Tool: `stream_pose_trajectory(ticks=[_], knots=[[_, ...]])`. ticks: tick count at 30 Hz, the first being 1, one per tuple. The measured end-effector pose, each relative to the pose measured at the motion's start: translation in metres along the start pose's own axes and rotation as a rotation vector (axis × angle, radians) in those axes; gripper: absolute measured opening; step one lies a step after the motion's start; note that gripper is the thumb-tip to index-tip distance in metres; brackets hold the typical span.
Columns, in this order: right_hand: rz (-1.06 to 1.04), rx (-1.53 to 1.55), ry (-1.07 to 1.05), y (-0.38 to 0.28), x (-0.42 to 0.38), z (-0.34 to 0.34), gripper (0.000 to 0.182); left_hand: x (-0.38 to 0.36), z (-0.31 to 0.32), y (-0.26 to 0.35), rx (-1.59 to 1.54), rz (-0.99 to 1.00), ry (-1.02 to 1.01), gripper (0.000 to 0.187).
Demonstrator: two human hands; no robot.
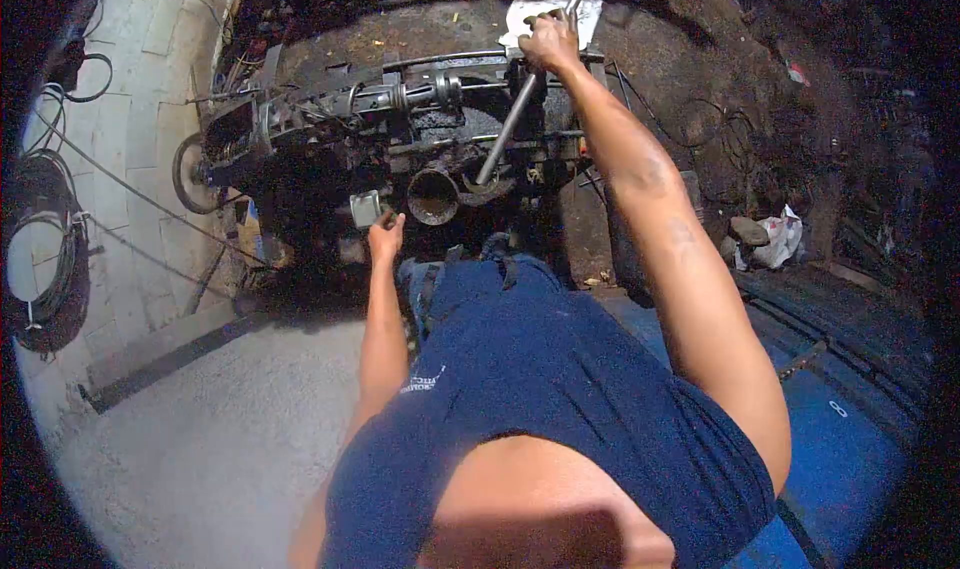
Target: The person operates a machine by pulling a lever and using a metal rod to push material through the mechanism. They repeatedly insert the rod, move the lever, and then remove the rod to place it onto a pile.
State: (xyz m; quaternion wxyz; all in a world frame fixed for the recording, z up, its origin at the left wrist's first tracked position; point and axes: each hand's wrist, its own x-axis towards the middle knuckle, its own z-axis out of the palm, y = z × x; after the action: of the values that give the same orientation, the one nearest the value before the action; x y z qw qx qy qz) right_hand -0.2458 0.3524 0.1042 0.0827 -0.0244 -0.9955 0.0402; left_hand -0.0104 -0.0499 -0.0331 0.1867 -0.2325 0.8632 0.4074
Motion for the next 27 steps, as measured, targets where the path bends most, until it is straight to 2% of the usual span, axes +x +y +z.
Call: stream_pose_trajectory(ticks=[3, 5, 6, 8, 11, 12, 14, 17, 20, 27], knots=[[-0.019, 0.038, 0.001, 0.002, 0.002, 0.002, 0.039, -0.001, 0.0, 0.001, 0.009, -0.006, -0.006, 0.052], [0.068, 0.128, -0.088, 0.002, 0.006, 0.007, 0.039, -0.008, -0.003, 0.012, 0.067, -0.019, 0.028, 0.053], [0.073, 0.132, -0.087, 0.003, 0.006, 0.008, 0.039, -0.004, -0.002, 0.008, 0.074, -0.017, 0.028, 0.053], [0.02, 0.132, 0.077, 0.003, 0.005, 0.011, 0.035, 0.002, 0.0, -0.001, 0.054, -0.044, -0.037, 0.053], [0.043, 0.161, 0.055, 0.001, 0.005, 0.012, 0.036, -0.018, -0.011, 0.03, 0.193, -0.07, -0.01, 0.054], [0.047, 0.165, 0.057, 0.001, 0.006, 0.011, 0.036, -0.01, -0.008, 0.02, 0.198, -0.067, -0.008, 0.054], [0.066, 0.156, -0.084, 0.001, 0.007, 0.009, 0.039, 0.013, 0.001, -0.014, 0.126, -0.058, -0.08, 0.054], [0.06, 0.137, -0.067, -0.004, 0.001, -0.004, 0.039, -0.003, -0.002, 0.003, 0.148, 0.063, 0.005, 0.056], [0.094, 0.193, -0.074, -0.001, 0.003, 0.006, 0.04, -0.008, -0.005, 0.013, 0.203, -0.022, -0.029, 0.055], [0.073, 0.2, -0.01, 0.0, 0.0, 0.004, 0.039, -0.006, -0.003, 0.013, 0.234, -0.021, -0.006, 0.051]])
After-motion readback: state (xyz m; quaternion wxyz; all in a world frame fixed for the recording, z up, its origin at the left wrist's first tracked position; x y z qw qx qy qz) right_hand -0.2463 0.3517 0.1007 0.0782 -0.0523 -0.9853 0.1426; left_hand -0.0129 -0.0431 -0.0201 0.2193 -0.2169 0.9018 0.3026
